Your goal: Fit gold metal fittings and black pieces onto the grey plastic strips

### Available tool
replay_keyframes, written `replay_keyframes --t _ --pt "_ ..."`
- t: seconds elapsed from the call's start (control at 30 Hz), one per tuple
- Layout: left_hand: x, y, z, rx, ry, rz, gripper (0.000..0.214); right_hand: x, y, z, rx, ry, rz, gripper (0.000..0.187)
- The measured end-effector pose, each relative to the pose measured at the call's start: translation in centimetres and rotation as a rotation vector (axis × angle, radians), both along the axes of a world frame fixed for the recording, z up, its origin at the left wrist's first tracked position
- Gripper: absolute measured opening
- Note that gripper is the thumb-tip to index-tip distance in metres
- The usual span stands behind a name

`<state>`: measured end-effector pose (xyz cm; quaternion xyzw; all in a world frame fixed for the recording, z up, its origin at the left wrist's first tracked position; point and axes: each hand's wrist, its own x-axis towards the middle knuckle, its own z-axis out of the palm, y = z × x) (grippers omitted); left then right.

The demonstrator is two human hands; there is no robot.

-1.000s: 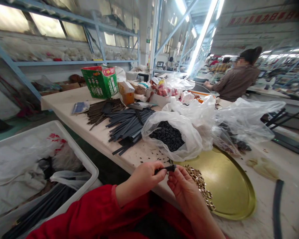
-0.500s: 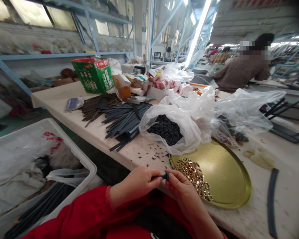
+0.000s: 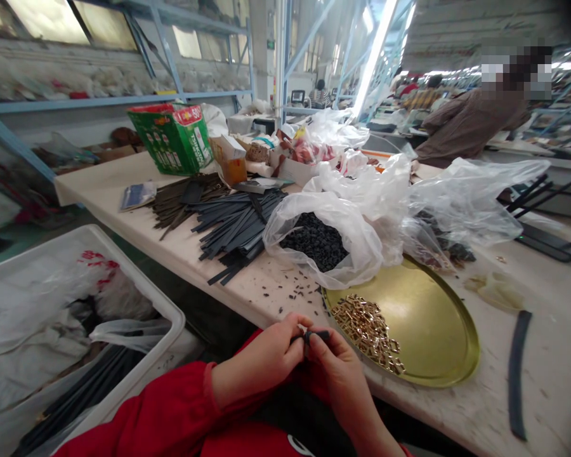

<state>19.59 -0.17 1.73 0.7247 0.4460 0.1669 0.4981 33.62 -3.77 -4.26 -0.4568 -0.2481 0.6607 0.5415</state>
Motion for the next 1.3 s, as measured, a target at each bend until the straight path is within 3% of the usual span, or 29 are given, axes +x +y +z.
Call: replay_keyframes --t 0.13,0.27,0.4,0.53,0.67,0.93,1.17,1.3 --pt "-0.4 0.4 -0.6 -0.104 -0.04 0.055 0.025 0.1 -0.4 0.2 0.04 -0.073 0.002 0.033" --pt "-0.7 0.3 -0.7 -0.188 -0.043 0.081 0.025 0.2 -0.6 0.8 -0.038 0.144 0.04 0.024" --pt "-0.8 0.2 -0.6 -0.103 0.007 0.105 0.021 0.2 -0.6 0.8 -0.108 0.243 0.2 0.027" --pt "-1.2 0.3 -0.7 0.037 0.185 0.118 0.024 0.3 -0.5 0.7 -0.143 0.244 0.281 0.026" --pt "-1.4 0.1 -1.1 0.075 0.242 0.105 0.026 0.4 -0.4 0.9 -0.145 0.25 0.385 0.029" --pt "-1.4 -0.6 -0.3 -0.018 0.142 0.094 0.019 0.5 -1.0 0.9 -0.104 0.311 0.343 0.033" --pt "-1.7 -1.1 0.3 -0.414 -0.203 0.119 0.02 0.4 -0.9 0.4 -0.012 -0.053 0.102 0.034" --pt "-1.6 -1.2 0.2 -0.455 -0.17 0.097 0.019 0.7 -1.1 -0.2 0.073 -0.372 0.243 0.031"
